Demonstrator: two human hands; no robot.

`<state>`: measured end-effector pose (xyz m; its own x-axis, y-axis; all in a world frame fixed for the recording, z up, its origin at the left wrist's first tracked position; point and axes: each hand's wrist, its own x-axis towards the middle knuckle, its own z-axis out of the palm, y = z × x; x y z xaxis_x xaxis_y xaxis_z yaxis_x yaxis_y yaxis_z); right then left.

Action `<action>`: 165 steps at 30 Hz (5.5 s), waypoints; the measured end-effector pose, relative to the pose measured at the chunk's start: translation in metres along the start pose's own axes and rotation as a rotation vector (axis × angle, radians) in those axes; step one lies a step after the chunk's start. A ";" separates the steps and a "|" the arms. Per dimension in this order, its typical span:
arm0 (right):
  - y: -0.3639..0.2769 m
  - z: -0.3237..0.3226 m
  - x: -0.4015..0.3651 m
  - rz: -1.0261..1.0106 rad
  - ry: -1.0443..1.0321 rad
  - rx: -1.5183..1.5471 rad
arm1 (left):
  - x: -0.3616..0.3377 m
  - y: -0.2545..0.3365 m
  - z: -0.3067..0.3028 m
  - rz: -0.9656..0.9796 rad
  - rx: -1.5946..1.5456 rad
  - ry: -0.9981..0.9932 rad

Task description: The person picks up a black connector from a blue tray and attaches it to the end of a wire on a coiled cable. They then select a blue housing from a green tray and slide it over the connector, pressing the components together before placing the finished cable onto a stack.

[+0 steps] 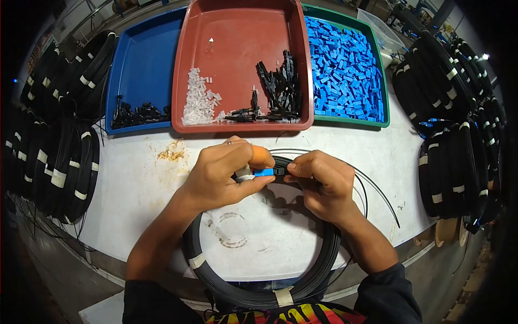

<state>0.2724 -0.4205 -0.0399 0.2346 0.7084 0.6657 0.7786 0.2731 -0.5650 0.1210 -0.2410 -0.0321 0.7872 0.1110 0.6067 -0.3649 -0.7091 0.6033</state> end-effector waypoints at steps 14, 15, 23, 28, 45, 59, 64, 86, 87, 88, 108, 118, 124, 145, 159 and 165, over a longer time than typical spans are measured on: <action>-0.001 0.004 0.003 -0.167 0.042 -0.141 | -0.005 -0.006 0.011 0.178 0.050 0.070; -0.003 0.003 0.001 -0.175 0.044 -0.170 | -0.006 -0.006 0.011 0.168 0.035 0.062; -0.007 0.000 0.000 -0.093 -0.086 -0.149 | -0.001 -0.003 0.007 0.333 0.079 0.013; -0.005 -0.001 0.002 -0.024 -0.142 -0.078 | -0.003 -0.003 0.007 0.302 0.091 -0.007; -0.006 0.002 0.003 -0.048 -0.082 -0.071 | -0.005 -0.004 0.008 0.236 0.042 0.014; -0.009 0.001 -0.001 0.031 -0.079 -0.050 | -0.004 -0.003 0.007 0.260 0.063 0.000; -0.004 -0.003 0.000 0.073 -0.235 -0.048 | -0.002 -0.002 0.009 0.360 0.135 -0.034; -0.007 -0.003 -0.001 -0.081 -0.097 -0.158 | -0.004 -0.002 0.008 0.312 0.143 0.021; -0.008 -0.005 -0.001 -0.042 -0.155 -0.146 | -0.004 -0.001 0.009 0.346 0.184 0.012; -0.008 -0.007 -0.002 -0.002 -0.211 -0.137 | -0.004 -0.001 0.009 0.381 0.222 0.002; -0.008 -0.001 -0.001 0.023 -0.119 -0.050 | -0.003 0.001 0.006 0.336 0.213 0.010; -0.006 -0.005 0.001 0.130 -0.214 0.025 | -0.004 0.004 0.011 0.462 0.324 0.002; -0.009 0.000 -0.003 0.109 -0.098 0.016 | -0.007 -0.002 0.008 0.365 0.299 0.029; -0.005 -0.006 0.002 0.091 -0.280 -0.044 | -0.006 0.004 0.007 0.454 0.448 0.025; -0.005 -0.003 -0.002 0.109 -0.248 -0.051 | -0.003 0.010 0.006 0.482 0.537 0.033; -0.009 0.005 -0.001 0.080 -0.052 0.012 | -0.003 0.001 0.005 0.331 0.403 0.051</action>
<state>0.2620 -0.4205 -0.0376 0.2654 0.7611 0.5919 0.7515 0.2213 -0.6215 0.1206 -0.2460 -0.0359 0.6331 -0.1377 0.7618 -0.3619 -0.9225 0.1340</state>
